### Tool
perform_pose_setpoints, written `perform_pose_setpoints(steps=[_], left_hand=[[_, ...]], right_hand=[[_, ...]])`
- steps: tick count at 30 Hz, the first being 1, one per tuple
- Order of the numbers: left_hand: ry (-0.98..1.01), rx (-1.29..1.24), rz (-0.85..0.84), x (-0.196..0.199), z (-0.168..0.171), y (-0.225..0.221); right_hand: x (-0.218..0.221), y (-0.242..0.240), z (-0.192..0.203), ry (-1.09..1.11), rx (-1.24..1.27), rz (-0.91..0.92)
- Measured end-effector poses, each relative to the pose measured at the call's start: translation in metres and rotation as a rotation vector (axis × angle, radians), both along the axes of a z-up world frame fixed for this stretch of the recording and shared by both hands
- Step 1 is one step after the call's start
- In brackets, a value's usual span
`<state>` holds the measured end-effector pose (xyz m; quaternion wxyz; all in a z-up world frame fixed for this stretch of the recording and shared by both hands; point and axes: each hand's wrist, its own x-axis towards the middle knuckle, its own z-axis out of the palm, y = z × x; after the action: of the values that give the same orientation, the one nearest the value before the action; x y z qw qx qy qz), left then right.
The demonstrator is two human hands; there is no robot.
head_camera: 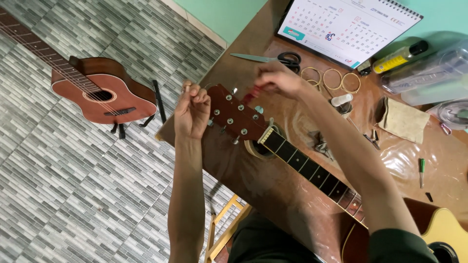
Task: The person is replacing a guitar string by uncoiling a new one, inserting it into the bridge, and threading it through the tuning peg.
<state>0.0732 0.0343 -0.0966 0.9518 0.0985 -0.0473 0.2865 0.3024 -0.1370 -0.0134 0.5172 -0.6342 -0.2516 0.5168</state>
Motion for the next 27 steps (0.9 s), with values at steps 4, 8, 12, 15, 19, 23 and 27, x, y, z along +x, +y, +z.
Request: perform_pose_setpoints(steps=[4, 8, 12, 15, 19, 23, 27], left_hand=[[0.061, 0.034, -0.019, 0.003, 0.01, 0.0], [0.063, 0.012, 0.013, 0.004, 0.009, -0.002], [0.048, -0.007, 0.019, 0.004, 0.004, -0.003], [0.025, -0.027, -0.007, 0.005, 0.008, -0.003], [0.022, -0.022, 0.007, 0.002, 0.005, -0.002], [0.026, -0.017, 0.009, 0.002, 0.004, 0.002], [0.036, -0.006, -0.021, 0.006, 0.007, 0.0]], right_hand=[[0.004, 0.003, -0.02, -0.37, -0.205, 0.057], [-0.014, 0.016, 0.006, -0.245, -0.013, -0.042], [-0.002, -0.004, 0.013, -0.271, -0.227, 0.049], [0.014, 0.023, -0.039, -0.573, -0.138, 0.067], [-0.016, 0.017, 0.008, -0.063, 0.039, -0.076], [-0.006, 0.021, -0.015, -0.392, -0.219, 0.022], [-0.015, 0.033, -0.01, -0.111, -0.045, -0.149]])
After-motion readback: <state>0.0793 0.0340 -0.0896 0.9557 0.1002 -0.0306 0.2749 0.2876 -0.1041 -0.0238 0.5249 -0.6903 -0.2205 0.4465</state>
